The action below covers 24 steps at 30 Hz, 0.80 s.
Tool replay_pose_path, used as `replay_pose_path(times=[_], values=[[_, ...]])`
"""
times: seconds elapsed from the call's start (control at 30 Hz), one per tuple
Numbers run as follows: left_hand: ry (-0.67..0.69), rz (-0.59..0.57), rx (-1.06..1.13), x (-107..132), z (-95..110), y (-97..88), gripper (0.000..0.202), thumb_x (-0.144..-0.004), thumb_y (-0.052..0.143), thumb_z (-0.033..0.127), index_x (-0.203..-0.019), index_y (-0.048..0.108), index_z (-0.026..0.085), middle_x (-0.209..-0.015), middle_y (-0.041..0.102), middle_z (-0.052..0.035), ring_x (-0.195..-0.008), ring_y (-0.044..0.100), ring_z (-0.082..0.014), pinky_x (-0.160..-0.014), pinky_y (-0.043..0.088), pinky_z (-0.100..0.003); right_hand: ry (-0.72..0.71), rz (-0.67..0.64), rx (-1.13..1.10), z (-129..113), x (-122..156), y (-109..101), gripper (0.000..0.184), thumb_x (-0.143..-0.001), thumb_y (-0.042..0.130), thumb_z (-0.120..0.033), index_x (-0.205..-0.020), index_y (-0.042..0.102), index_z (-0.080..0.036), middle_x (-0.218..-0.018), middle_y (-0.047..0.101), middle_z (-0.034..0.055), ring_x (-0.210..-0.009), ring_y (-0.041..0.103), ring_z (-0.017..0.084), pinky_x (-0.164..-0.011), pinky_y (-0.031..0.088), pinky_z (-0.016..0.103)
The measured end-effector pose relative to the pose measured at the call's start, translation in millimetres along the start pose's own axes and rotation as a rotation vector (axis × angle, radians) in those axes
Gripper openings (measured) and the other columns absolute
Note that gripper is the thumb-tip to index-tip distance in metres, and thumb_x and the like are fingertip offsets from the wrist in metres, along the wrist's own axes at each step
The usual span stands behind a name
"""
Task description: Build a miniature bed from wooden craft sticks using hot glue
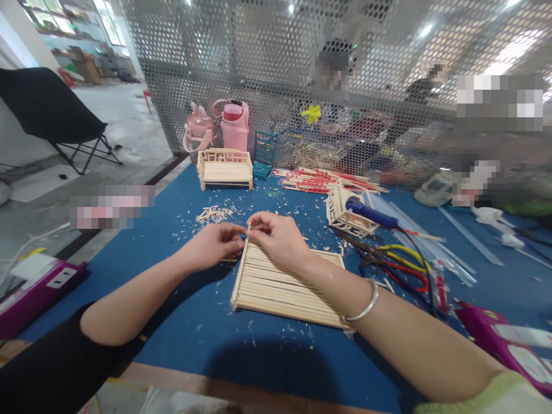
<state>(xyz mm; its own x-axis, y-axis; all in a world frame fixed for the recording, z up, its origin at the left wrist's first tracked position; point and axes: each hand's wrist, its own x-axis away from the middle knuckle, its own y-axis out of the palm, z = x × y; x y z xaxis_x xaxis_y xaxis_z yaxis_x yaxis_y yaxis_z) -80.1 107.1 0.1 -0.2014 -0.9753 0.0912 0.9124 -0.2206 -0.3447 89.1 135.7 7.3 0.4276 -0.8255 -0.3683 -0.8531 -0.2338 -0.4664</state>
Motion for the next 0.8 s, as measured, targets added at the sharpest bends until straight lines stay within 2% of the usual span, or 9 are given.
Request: replay_pose_path(times=[0.07,0.13,0.23,0.3,0.4,0.53,0.7,0.8], values=[[0.0,0.039,-0.011,-1,0,-0.9,0.029,-0.075,0.057,0.014,-0.102,0.066,0.014,-0.061,0.06,0.002,-0.053,0.054,-0.0105,-0.054,0.048,-0.024,0.002,-0.003,-0.006,1,0,0,0.01,-0.073,0.061,-0.026,-0.08,0.063,-0.018,-0.069,0.069,-0.0005,-0.064,0.064,0.013,-0.064,0.049,0.026],[0.032,0.124,-0.041,-2,1,-2.2,0.028,-0.075,0.055,0.012,-0.101,0.066,0.015,-0.069,0.065,-0.0008,-0.057,0.057,-0.0115,-0.056,0.049,-0.025,0.003,-0.017,0.003,1,1,0,0.013,-0.074,0.061,-0.026,-0.084,0.064,-0.018,-0.071,0.071,0.0003,-0.066,0.066,0.014,-0.065,0.05,0.027],[0.137,0.244,-0.06,-4,3,-3.8,0.029,-0.074,0.052,0.007,-0.098,0.066,0.016,-0.087,0.07,-0.0041,-0.069,0.062,-0.0124,-0.065,0.052,-0.027,-0.008,-0.043,0.046,-2,3,-1,0.018,-0.074,0.06,-0.025,-0.09,0.066,-0.019,-0.079,0.074,0.0018,-0.073,0.069,0.017,-0.068,0.052,0.028],[0.203,0.278,-0.054,-4,5,-4.0,0.031,-0.074,0.051,0.005,-0.099,0.065,0.016,-0.094,0.07,-0.005,-0.079,0.063,-0.0136,-0.073,0.052,-0.028,-0.012,-0.045,0.079,-4,4,-2,0.021,-0.075,0.058,-0.024,-0.094,0.067,-0.02,-0.082,0.074,0.0024,-0.077,0.069,0.018,-0.069,0.052,0.029],[0.267,0.264,-0.034,-3,6,-2.1,0.03,-0.075,0.052,0.008,-0.101,0.065,0.015,-0.095,0.071,-0.0059,-0.087,0.064,-0.0152,-0.078,0.051,-0.03,-0.008,-0.043,0.11,-6,4,-3,0.024,-0.076,0.055,-0.021,-0.098,0.066,-0.019,-0.081,0.074,0.0029,-0.078,0.07,0.018,-0.067,0.052,0.028],[0.312,0.195,0.005,-1,7,2.3,0.029,-0.073,0.056,0.011,-0.101,0.066,0.014,-0.091,0.072,-0.0058,-0.083,0.065,-0.015,-0.076,0.053,-0.029,-0.01,-0.037,0.124,-6,4,-3,0.02,-0.077,0.055,-0.02,-0.094,0.064,-0.018,-0.079,0.074,0.003,-0.074,0.07,0.018,-0.063,0.05,0.027],[0.335,0.217,-0.02,-1,7,3.3,0.022,-0.075,0.061,0.022,-0.095,0.069,0.016,-0.081,0.073,-0.0019,-0.073,0.065,-0.0135,-0.073,0.053,-0.028,-0.02,-0.035,0.098,-6,3,-1,0.008,-0.076,0.056,-0.022,-0.084,0.058,-0.019,-0.074,0.073,0.0022,-0.07,0.069,0.017,-0.063,0.049,0.027],[0.326,0.242,-0.038,-2,6,2.8,0.024,-0.074,0.062,0.022,-0.097,0.07,0.018,-0.076,0.072,-0.0006,-0.071,0.065,-0.0137,-0.074,0.053,-0.03,-0.004,-0.018,0.108,-9,0,-6,0.012,-0.074,0.054,-0.018,-0.086,0.056,-0.019,-0.076,0.072,0.0035,-0.073,0.069,0.017,-0.064,0.05,0.028]])
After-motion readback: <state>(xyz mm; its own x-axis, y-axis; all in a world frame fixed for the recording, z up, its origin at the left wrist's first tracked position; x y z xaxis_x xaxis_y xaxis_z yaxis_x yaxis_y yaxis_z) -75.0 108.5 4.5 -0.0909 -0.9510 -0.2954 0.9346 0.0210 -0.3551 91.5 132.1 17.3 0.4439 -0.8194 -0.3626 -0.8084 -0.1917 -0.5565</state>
